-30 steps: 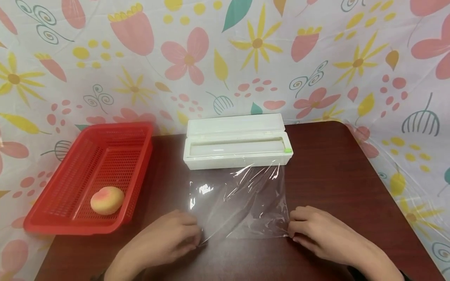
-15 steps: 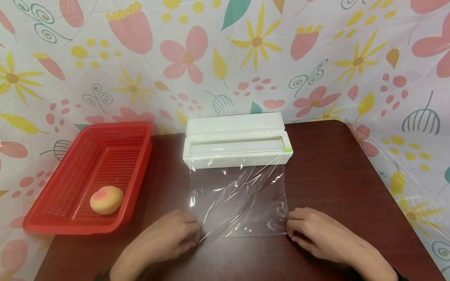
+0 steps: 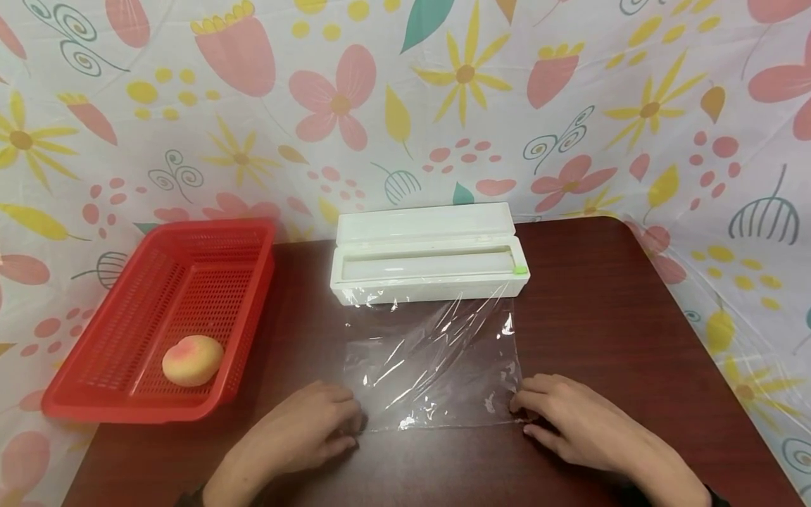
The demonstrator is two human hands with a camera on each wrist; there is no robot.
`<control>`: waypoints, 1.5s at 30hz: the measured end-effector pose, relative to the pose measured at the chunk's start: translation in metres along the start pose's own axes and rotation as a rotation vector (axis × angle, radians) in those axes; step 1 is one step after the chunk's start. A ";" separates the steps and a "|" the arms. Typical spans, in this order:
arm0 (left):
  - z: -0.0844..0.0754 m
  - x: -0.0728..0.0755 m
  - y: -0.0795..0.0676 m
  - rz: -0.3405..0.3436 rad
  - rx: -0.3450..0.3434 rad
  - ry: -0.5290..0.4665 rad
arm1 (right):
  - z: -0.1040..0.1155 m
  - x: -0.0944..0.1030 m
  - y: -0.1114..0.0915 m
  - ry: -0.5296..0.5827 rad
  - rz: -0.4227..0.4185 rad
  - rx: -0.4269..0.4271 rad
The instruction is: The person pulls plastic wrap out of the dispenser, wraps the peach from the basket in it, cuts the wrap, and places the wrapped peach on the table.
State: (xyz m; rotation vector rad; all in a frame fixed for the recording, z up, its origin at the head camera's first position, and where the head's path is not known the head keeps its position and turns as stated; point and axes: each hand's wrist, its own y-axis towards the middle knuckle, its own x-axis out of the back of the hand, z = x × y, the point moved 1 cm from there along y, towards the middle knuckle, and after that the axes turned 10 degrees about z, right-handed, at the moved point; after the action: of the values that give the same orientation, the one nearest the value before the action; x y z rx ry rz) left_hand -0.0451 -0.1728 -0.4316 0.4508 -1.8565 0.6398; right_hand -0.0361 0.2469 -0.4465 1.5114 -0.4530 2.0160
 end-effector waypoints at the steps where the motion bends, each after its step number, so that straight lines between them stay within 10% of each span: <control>1: 0.000 0.000 0.000 0.001 0.004 0.005 | 0.000 0.000 0.000 -0.002 0.006 -0.002; 45: 0.004 -0.010 -0.011 -0.053 0.090 -0.036 | 0.000 -0.005 -0.007 -0.080 -0.014 -0.055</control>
State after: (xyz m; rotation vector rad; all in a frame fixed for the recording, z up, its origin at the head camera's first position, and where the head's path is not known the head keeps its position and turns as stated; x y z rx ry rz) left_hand -0.0385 -0.1837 -0.4394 0.5714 -1.8487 0.6851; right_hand -0.0308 0.2515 -0.4514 1.5616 -0.5239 1.9223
